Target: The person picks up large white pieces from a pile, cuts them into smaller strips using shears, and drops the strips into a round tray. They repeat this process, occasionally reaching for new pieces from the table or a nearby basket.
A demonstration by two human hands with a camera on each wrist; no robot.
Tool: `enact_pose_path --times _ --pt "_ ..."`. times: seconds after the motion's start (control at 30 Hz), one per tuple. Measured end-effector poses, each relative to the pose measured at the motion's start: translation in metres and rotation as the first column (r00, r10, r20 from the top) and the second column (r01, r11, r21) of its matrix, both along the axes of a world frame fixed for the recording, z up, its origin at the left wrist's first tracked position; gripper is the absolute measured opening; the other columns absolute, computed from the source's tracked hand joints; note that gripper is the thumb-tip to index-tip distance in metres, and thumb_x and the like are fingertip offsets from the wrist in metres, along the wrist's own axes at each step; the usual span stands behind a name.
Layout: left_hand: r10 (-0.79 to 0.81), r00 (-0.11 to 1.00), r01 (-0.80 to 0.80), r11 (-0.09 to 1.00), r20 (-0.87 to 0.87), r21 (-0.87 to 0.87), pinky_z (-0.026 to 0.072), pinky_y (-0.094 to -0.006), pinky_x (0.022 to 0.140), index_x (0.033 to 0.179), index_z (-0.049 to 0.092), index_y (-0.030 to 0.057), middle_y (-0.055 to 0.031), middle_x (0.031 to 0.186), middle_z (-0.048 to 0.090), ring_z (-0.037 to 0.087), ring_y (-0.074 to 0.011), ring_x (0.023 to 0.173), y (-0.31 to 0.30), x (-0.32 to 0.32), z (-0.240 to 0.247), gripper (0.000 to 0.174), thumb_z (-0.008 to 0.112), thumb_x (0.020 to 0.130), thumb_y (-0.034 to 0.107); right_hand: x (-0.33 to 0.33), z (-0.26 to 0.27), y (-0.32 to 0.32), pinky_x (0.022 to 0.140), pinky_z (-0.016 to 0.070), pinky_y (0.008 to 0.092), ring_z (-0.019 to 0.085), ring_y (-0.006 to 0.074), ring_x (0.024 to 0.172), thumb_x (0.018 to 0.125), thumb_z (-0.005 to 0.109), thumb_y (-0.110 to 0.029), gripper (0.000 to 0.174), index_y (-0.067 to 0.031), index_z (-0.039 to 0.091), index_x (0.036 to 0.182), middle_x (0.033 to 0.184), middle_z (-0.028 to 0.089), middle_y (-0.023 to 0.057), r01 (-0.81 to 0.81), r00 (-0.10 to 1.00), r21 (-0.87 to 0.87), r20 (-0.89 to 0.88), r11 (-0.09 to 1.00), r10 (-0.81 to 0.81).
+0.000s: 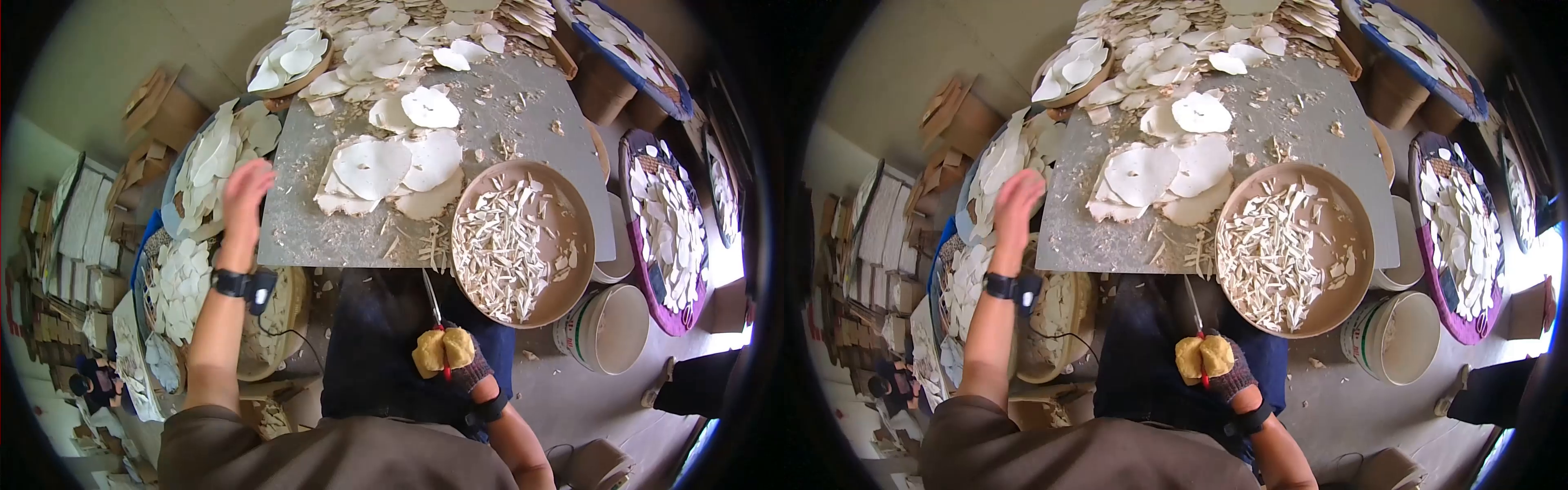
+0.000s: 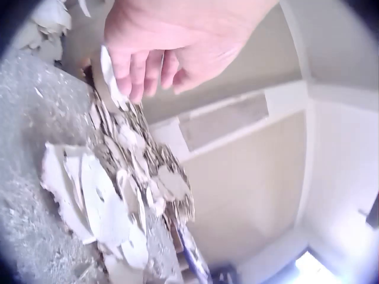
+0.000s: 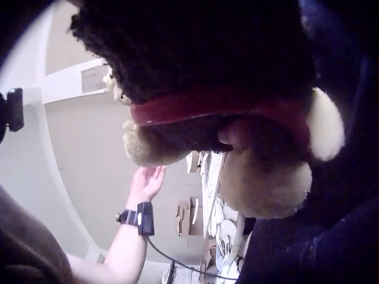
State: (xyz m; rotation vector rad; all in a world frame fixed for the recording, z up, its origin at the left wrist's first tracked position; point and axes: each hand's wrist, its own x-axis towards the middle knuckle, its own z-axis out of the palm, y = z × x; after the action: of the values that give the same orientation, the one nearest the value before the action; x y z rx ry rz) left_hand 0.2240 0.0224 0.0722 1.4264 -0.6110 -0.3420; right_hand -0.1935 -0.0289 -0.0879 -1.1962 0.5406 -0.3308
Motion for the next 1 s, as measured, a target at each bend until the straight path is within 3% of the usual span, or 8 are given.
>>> enact_pose_path --times 0.17,0.23,0.33,0.4,0.53,0.67,0.73,1.0 --pt "-0.54 0.707 0.362 0.831 0.457 0.423 0.0474 -0.0267 0.075 0.097 0.065 0.0036 -0.0061 0.089 0.066 0.061 -0.0146 0.081 -0.103 -0.078 -0.06 0.017 0.06 0.082 0.008 0.01 0.01 0.003 0.077 0.0504 0.031 0.061 0.0168 0.086 0.086 0.06 -0.01 0.02 -0.0048 0.057 0.105 0.094 0.062 0.004 0.031 0.995 0.259 0.079 0.965 -0.054" --pt "-0.445 0.478 0.198 0.895 0.757 0.4 0.0464 -0.0387 0.08 0.095 0.061 0.0044 -0.0127 0.094 0.059 0.056 -0.031 0.092 -0.137 -0.109 -0.077 0.025 0.062 0.071 0.008 0.009 0.007 -0.001 0.076 0.0504 0.0309 0.06 0.017 0.084 0.091 0.05 -0.008 0.016 -0.0052 0.057 0.105 0.091 0.06 0.0036 0.041 0.998 0.227 0.037 0.973 -0.051" --pt "-0.438 0.25 0.015 0.893 0.863 0.449 0.0429 -0.0392 0.08 0.089 0.056 0.0061 -0.0109 0.092 0.053 0.052 -0.0293 0.091 -0.165 -0.116 -0.104 0.025 0.06 0.064 0.004 0.006 -0.011 -0.002 0.075 0.0526 0.0361 0.062 0.0243 0.082 0.092 0.042 -0.017 0.023 -0.0012 0.055 0.1 0.09 0.062 0.0112 0.13 0.959 0.766 0.064 0.629 -0.277" --pt "-0.459 0.213 -0.081 0.872 0.863 0.484 0.0442 -0.0375 0.077 0.084 0.057 0.0062 -0.01 0.089 0.053 0.053 -0.0268 0.086 -0.167 -0.113 -0.098 0.018 0.06 0.066 0.006 0.001 0.003 -0.004 0.076 0.053 0.0381 0.062 0.0266 0.083 0.091 0.044 -0.018 0.023 -0.0011 0.055 0.101 0.091 0.062 0.0127 0.149 0.979 0.418 0.068 0.896 -0.194" --pt "-0.309 0.318 0.008 0.946 0.896 0.323 0.0477 -0.0369 0.07 0.076 0.058 0.0079 -0.0074 0.082 0.057 0.057 -0.0257 0.079 -0.166 -0.096 -0.081 0.006 0.061 0.071 0.01 -0.008 0.008 -0.001 0.079 0.0528 0.0394 0.062 0.0278 0.087 0.092 0.044 -0.019 0.024 -0.0009 0.055 0.102 0.095 0.062 0.0136 0.141 0.987 0.311 0.031 0.94 -0.158" --pt "-0.019 0.611 -0.064 0.995 0.791 0.073 0.0499 -0.0337 0.07 0.084 0.061 0.0072 -0.0089 0.085 0.064 0.062 -0.028 0.079 -0.162 -0.078 -0.047 0.006 0.061 0.078 0.008 -0.013 -0.019 0.004 0.076 0.0526 0.0366 0.062 0.0242 0.085 0.092 0.043 -0.015 0.022 -0.0022 0.055 0.104 0.095 0.062 0.0112 0.1 0.942 0.779 0.126 0.619 -0.311" --pt "0.051 0.658 -0.047 0.999 0.751 -0.026 0.0498 -0.0348 0.071 0.09 0.061 0.0072 -0.0099 0.086 0.065 0.062 -0.0286 0.081 -0.154 -0.062 -0.032 0.012 0.06 0.078 0.006 -0.009 -0.01 0.005 0.072 0.0517 0.0301 0.061 0.0173 0.08 0.089 0.05 -0.012 0.014 -0.005 0.058 0.098 0.088 0.062 0.0041 0.132 0.98 0.52 0.06 0.844 -0.19" --pt "0.093 0.778 -0.062 0.996 0.622 -0.071 0.0503 -0.0285 0.074 0.096 0.057 0.0012 -0.013 0.086 0.066 0.065 -0.0209 0.082 -0.12 -0.036 -0.01 0.011 0.056 0.085 0.002 -0.007 0.025 0.007 0.071 0.0511 0.0278 0.06 0.0133 0.078 0.087 0.058 -0.017 0.015 -0.0062 0.057 0.097 0.086 0.061 0.0021 0.111 0.991 0.276 0.041 0.955 -0.127"
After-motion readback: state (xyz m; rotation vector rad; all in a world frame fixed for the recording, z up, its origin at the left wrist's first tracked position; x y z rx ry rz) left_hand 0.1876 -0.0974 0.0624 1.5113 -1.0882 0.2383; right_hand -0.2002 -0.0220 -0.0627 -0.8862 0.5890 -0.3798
